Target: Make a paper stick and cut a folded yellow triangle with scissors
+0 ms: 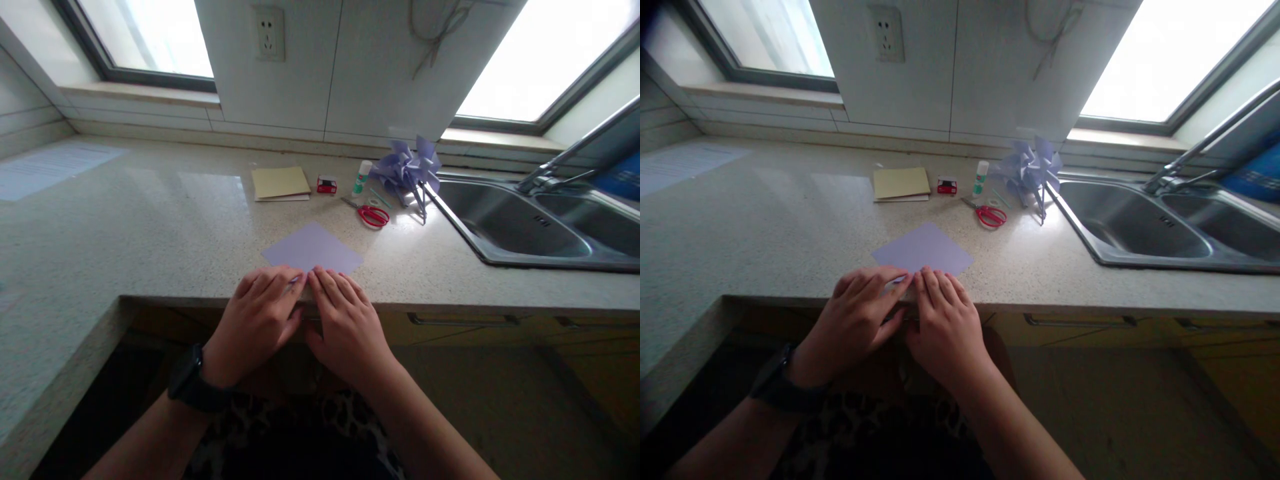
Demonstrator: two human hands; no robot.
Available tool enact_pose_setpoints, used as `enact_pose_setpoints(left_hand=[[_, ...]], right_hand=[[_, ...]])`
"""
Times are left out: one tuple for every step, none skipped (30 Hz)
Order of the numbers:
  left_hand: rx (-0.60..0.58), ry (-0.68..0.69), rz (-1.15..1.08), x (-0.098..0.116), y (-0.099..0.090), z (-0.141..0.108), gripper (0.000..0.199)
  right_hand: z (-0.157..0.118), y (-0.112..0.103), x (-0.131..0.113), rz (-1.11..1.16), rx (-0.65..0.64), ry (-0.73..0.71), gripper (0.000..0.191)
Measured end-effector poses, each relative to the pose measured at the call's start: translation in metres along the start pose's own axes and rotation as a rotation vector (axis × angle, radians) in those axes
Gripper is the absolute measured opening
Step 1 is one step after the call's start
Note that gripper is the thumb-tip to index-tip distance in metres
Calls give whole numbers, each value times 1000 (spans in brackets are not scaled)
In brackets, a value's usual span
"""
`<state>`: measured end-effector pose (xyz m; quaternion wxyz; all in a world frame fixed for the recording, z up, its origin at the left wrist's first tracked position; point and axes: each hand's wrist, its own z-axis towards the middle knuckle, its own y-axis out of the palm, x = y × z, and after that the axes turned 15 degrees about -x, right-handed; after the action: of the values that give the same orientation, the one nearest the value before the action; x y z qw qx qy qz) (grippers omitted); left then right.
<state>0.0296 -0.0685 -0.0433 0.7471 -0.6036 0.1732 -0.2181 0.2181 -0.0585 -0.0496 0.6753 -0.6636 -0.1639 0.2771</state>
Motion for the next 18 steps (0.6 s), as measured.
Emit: enact_pose_setpoints(left_hand=[[14,-36,7,7,0,-2,45],[22,-80,6,15,1,-4,48],[35,-131,-2,23,3,-5,50],[42,-156,-14,29,6,-6,50],[42,-151,-28,34,9,-7,50],[41,-145,-33,38,13,-7,52],[43,-138,-38,40,16,-7,53],[39,-135,-41,42,19,-6,55],[34,-136,-40,42,22,-6,56],[27,-140,-37,41,23,-5,56],[19,-143,-30,40,24,-4,56],[12,-143,-19,39,24,-3,56],[7,-141,-8,38,23,-3,56],[5,-140,3,37,23,-1,56],[4,-136,12,36,22,0,56],[2,-130,21,35,22,1,56],[0,-125,27,34,21,2,56],[-4,-122,32,34,21,3,56]], right_hand=[[-1,1,0,2,8,-4,69],[-2,2,1,4,12,-8,68],[-3,3,2,8,14,-13,66],[-3,4,3,12,15,-18,66],[-3,4,4,17,17,-23,65],[-3,5,5,21,20,-26,64],[-3,6,6,26,28,-28,63],[-3,6,7,30,38,-29,62],[-2,6,8,35,49,-29,61],[-2,6,8,39,55,-30,61],[-2,6,9,45,57,-27,61],[-1,6,9,51,54,-21,62],[-1,5,8,54,48,-13,62],[0,4,8,56,41,0,62],[0,4,7,56,35,13,61],[0,4,6,55,33,27,60],[1,4,5,54,35,41,60],[1,5,4,53,40,50,59]])
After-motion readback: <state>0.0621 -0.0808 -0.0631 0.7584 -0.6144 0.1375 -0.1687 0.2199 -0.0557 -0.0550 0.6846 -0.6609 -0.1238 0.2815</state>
